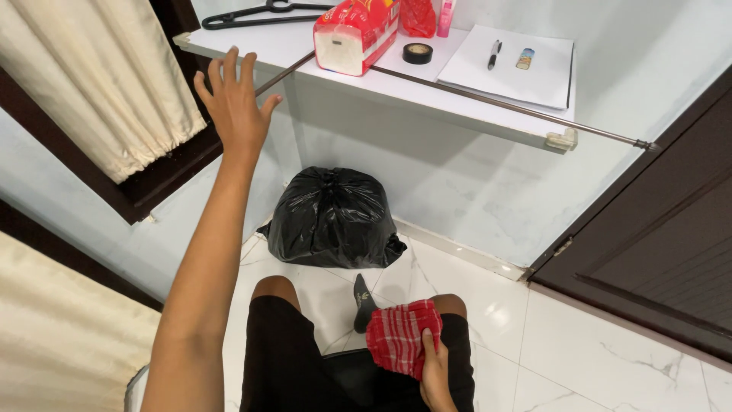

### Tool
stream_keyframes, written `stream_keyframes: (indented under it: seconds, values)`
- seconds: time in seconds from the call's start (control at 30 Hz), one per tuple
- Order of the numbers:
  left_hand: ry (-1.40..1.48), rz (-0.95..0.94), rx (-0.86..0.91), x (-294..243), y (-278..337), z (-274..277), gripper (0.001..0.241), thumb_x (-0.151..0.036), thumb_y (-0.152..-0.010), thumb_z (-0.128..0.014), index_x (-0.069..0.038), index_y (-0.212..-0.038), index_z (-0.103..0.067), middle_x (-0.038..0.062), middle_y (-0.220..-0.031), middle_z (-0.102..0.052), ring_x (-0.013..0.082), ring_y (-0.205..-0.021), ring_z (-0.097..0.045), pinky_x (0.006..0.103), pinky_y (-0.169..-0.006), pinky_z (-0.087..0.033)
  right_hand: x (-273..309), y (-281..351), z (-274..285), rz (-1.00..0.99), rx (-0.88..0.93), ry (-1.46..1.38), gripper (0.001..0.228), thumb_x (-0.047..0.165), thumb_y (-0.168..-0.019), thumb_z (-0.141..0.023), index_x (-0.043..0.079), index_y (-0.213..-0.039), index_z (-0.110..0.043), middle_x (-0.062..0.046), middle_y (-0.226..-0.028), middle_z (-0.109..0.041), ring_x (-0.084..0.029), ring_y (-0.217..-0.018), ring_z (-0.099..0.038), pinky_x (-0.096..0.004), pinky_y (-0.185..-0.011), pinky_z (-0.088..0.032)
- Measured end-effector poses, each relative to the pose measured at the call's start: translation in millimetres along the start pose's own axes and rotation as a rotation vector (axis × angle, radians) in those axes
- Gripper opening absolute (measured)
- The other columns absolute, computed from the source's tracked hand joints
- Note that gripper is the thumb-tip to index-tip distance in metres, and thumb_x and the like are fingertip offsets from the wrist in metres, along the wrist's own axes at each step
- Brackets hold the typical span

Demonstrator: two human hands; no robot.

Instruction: The person cleans a metal curtain rod with a red cloth while sitting on the floor. They then thread the rod through the top hem of a beige curtain and hang it on a wall-mounted bracket.

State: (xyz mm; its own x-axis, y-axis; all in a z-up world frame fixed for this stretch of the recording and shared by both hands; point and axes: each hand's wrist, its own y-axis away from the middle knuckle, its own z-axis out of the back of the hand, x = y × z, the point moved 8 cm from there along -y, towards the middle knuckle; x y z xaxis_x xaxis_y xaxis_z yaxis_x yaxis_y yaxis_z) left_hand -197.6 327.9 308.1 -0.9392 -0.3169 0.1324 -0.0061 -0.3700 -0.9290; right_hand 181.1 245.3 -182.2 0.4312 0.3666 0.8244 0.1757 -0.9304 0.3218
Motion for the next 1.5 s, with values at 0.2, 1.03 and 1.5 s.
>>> stream_keyframes:
  seconds: [0.2, 1.03, 1.5]
  values:
    - [0.517, -0.164, 0.062, -89, -4, -3, 0.042, -0.008, -0.093, -0.074, -0.006, -0.133, -0.062, 0.013, -0.138, -0.058, 0.0341, -0.130, -0.054, 0.0484, -0.104, -0.045, -4, -1, -5, 0.025, 0.021, 0.019, 0.044, 0.030, -0.105, -0.048, -0.007, -0.122, -0.065, -0.016, -0.108, -0.073, -0.022, -0.093, -0.070, -0.036, -0.086, -0.056]
    - [0.835, -0.173, 0.451, -185, -33, -108, 0.013, -0.021, -0.090, -0.077, -0.011, -0.089, -0.069, 0.004, -0.091, -0.064, 0.0251, -0.094, -0.061, 0.0499, -0.090, -0.041, 22, 27, -4, -0.105, -0.044, -0.108, 0.046, 0.034, -0.102, -0.052, -0.004, -0.125, -0.065, -0.015, -0.112, -0.072, -0.022, -0.098, -0.068, -0.037, -0.090, -0.054]
    - [0.772, 0.042, 0.152, -114, 53, 47, 0.012, -0.017, -0.103, -0.063, -0.008, -0.094, -0.064, 0.005, -0.084, -0.064, 0.0247, -0.083, -0.062, 0.0398, -0.080, -0.037, 69, 60, -32, -0.054, -0.094, -0.301, 0.042, 0.022, -0.098, -0.057, 0.001, -0.134, -0.057, -0.015, -0.124, -0.067, -0.028, -0.111, -0.065, -0.047, -0.096, -0.052]
